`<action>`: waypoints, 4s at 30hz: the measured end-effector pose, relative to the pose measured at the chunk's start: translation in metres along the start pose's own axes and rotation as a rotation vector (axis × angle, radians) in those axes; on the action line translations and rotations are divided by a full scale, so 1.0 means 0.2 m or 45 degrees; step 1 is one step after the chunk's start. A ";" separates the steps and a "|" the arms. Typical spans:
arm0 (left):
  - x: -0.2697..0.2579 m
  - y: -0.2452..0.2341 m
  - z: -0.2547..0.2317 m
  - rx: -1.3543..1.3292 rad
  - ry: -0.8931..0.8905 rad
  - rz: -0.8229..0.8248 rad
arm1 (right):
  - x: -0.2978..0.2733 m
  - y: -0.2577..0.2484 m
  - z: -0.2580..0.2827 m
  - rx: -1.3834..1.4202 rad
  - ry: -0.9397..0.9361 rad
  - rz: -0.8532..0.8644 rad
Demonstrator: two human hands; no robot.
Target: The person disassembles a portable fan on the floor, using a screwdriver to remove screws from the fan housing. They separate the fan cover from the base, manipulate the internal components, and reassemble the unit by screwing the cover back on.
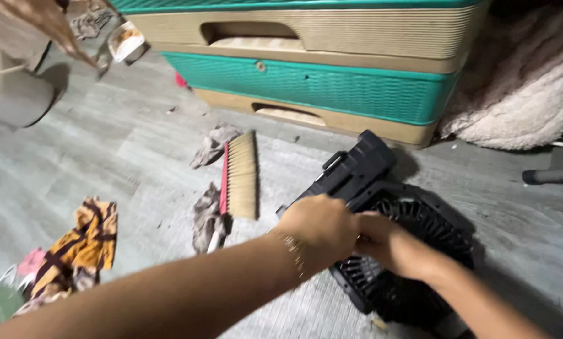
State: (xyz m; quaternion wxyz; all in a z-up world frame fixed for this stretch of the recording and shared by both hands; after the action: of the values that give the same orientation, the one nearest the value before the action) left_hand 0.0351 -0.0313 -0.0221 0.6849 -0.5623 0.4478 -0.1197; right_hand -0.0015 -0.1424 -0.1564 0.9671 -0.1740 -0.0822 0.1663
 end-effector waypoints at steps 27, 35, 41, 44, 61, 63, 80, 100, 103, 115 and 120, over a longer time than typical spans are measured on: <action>-0.01 -0.03 -0.08 0.053 -0.063 0.290 | -0.06 0.03 0.06 -0.153 -0.213 -0.192; -0.06 -0.07 -0.23 0.122 0.016 0.145 | -0.13 0.03 0.16 -0.034 -0.155 -0.265; 0.06 0.21 0.06 -0.347 -0.248 0.728 | -0.10 0.09 0.30 -0.310 -0.271 -0.361; 0.11 0.32 0.17 -0.928 -0.703 0.770 | -0.08 0.07 0.37 -0.300 -0.475 -0.475; -0.22 -0.02 -0.08 0.605 0.321 0.075 | 0.00 0.32 0.23 -0.094 -0.039 -0.211; -0.21 -0.06 -0.07 0.568 0.215 0.115 | 0.03 0.35 0.11 -0.085 0.638 0.295; 0.00 0.08 0.13 0.042 -0.275 0.305 | 0.01 0.29 0.21 -0.203 -0.123 -0.485; -0.04 0.00 0.05 -0.001 -0.158 0.339 | 0.00 0.27 0.18 0.273 0.033 -0.260; 0.00 0.02 0.01 0.073 -0.155 0.317 | 0.03 0.18 0.09 0.223 -0.026 0.101; -0.26 -0.03 0.06 0.285 0.139 -0.004 | 0.11 0.33 0.17 -0.129 0.088 -0.200; -0.22 -0.01 0.06 -0.178 -0.214 -0.305 | -0.01 0.20 0.27 -0.057 -0.265 -0.432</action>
State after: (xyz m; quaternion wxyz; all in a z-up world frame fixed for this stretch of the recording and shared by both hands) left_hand 0.0207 0.0053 0.0003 0.6599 -0.6660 0.3259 -0.1214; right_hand -0.0264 -0.0905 -0.1214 0.9635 -0.1609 -0.2133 0.0162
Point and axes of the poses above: each hand's wrist, its own x-axis towards the middle knuckle, its own y-axis out of the palm, z = x × y, the point moved 4 cm from there along x, towards the middle knuckle, and after that the axes turned 1 degree about -z, right-handed, at the moved point
